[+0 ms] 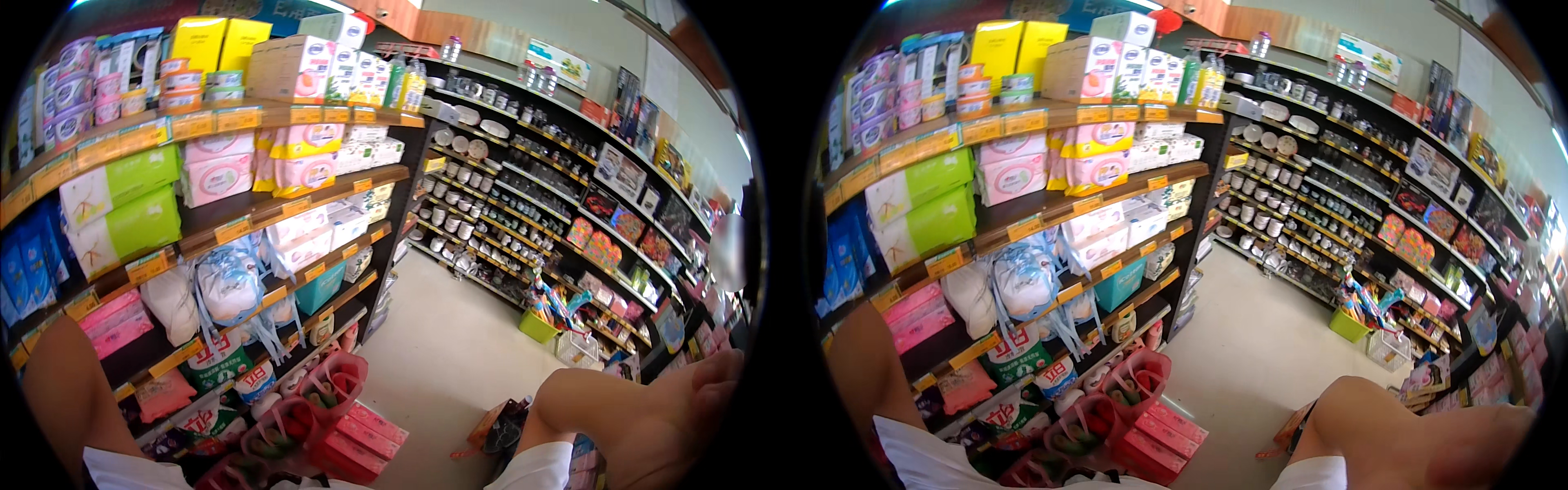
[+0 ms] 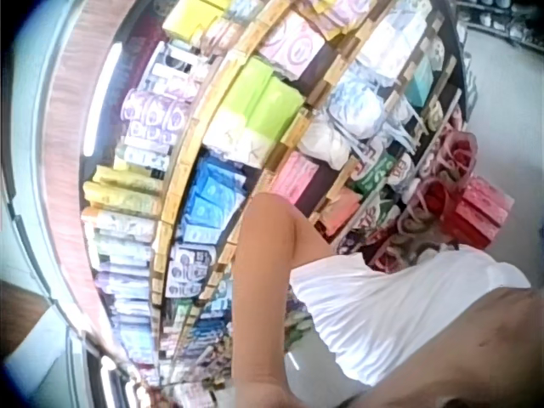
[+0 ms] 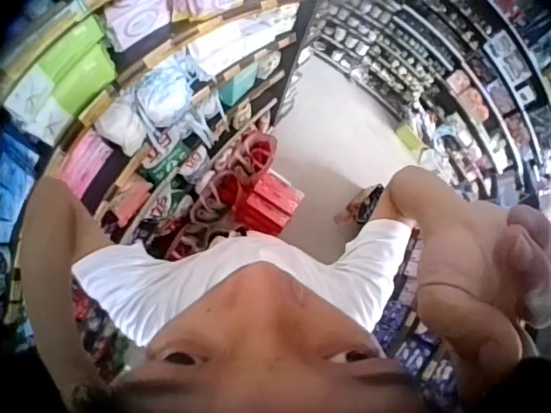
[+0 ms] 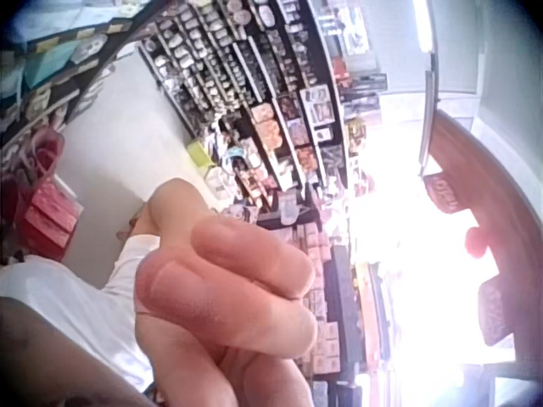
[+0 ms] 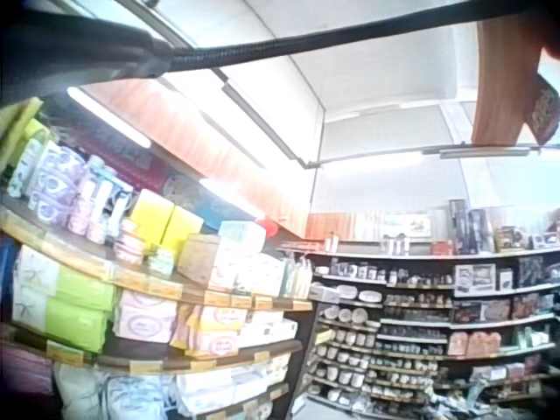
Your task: The person takes packs of tissues from a stool and places them onto a retail shelf, then adjusts the position of several items on the shelf by hand.
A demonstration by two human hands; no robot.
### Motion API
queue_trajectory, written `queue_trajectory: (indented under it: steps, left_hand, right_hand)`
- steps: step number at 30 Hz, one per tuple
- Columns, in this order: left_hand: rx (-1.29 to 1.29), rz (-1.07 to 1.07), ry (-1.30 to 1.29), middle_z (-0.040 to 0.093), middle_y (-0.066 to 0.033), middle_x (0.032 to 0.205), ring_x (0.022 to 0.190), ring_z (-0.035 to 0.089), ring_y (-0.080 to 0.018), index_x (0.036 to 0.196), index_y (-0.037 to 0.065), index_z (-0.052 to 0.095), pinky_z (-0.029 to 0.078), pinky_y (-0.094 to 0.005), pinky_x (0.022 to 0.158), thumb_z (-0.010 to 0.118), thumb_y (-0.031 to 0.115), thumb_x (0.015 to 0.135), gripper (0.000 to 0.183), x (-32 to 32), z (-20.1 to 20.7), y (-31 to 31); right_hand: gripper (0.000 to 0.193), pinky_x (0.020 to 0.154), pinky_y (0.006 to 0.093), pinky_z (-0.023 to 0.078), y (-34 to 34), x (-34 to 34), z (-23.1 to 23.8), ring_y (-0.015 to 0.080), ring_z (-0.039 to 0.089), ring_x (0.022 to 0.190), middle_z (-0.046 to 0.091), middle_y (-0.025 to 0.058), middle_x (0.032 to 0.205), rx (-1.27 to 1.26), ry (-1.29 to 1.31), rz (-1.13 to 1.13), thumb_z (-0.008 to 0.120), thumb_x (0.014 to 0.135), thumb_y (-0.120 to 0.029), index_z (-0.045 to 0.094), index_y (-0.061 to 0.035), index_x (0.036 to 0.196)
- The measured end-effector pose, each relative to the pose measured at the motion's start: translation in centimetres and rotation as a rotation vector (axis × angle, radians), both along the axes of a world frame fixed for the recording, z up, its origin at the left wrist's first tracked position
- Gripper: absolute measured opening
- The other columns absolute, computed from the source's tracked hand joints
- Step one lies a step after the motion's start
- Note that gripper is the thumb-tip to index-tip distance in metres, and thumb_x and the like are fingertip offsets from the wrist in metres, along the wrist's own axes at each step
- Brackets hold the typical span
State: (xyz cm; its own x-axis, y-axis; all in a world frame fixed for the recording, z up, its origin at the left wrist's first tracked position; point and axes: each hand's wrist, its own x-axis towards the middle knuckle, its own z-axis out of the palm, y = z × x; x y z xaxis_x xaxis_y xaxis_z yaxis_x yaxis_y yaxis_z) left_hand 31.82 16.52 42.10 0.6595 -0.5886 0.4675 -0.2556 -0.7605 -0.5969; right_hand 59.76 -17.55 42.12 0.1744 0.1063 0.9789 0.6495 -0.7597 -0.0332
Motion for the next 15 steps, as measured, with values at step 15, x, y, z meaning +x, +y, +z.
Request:
queue_trajectory:
  steps: [15]
  left_hand:
    - [-0.04, 0.203, -0.048, 0.064, -0.0152, 0.092, 0.084, 0.06, -0.0312, 0.089, 0.002, 0.062, 0.048, -0.0406, 0.077, 0.049, 0.033, 0.093, 0.033, -13.5, -3.4, 3.5]
  right_hand:
    - [0.033, 0.062, 0.0335, 0.052, 23.2, -10.5, -1.6, 0.0256, 0.064, 0.069, 0.067, 0.0172, 0.098, -0.251, -0.36, 0.947, 0.069, 0.08, -0.012, 0.063, -0.001, 0.11]
